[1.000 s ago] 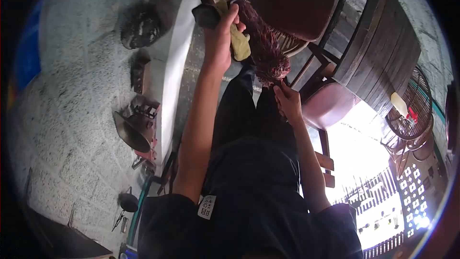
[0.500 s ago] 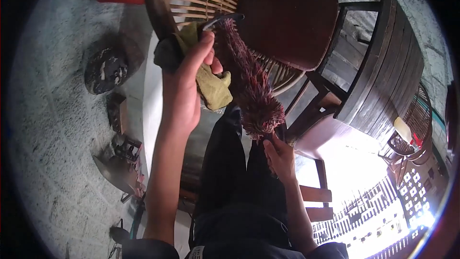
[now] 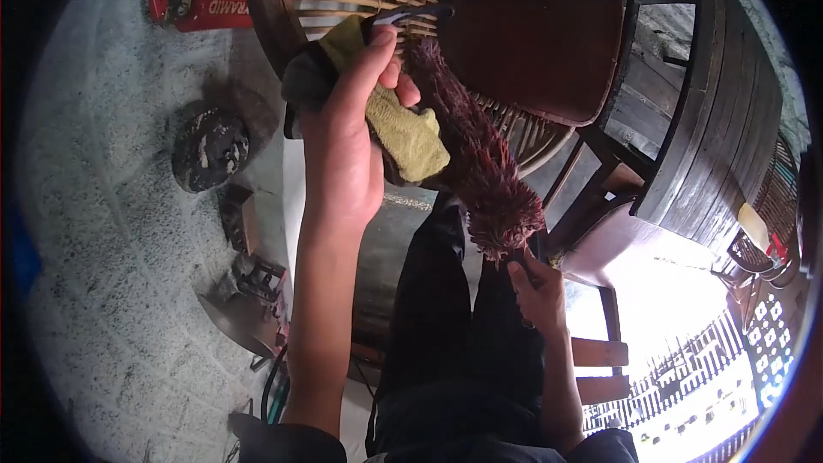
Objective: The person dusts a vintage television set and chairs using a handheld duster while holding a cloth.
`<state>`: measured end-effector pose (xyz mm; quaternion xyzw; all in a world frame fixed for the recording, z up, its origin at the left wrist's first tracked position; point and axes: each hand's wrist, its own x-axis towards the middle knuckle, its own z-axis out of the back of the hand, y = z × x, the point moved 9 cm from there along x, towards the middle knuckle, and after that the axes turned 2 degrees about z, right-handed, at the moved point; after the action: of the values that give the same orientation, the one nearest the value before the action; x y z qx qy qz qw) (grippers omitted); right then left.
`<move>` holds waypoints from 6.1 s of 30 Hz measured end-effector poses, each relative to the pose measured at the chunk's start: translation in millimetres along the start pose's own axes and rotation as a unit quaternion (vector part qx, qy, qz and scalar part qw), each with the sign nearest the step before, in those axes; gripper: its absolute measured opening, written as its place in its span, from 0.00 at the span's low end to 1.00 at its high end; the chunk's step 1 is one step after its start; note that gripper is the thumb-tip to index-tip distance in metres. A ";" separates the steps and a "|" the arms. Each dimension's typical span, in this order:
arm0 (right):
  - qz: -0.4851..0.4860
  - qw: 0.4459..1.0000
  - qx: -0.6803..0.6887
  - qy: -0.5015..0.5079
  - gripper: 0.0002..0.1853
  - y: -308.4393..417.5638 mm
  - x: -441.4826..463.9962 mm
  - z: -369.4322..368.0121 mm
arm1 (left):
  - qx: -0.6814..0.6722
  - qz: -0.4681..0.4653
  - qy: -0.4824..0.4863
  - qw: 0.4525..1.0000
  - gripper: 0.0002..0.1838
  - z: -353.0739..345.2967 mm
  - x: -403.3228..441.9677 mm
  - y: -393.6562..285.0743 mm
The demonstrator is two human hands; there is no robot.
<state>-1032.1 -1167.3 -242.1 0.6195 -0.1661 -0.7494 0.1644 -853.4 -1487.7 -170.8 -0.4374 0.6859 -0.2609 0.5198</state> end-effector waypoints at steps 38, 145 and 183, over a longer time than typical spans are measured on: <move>0.030 0.998 0.052 0.026 0.29 21.6 24.3 -10.8 | 0.167 -0.013 0.141 0.976 0.08 -29.3 70.7 -41.2; 0.156 0.973 0.167 -0.024 0.17 45.5 112.1 -53.2 | 0.240 0.014 0.124 0.963 0.08 -65.1 103.0 1.8; 0.230 0.969 0.067 -0.053 0.20 40.0 108.9 -30.4 | 0.190 -0.039 0.081 0.978 0.05 -40.9 36.8 -39.6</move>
<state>-1020.0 -1253.6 -324.6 0.5332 -0.3625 -0.7106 0.2816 -881.8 -1542.8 -143.2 -0.3345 0.6462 -0.4406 0.5257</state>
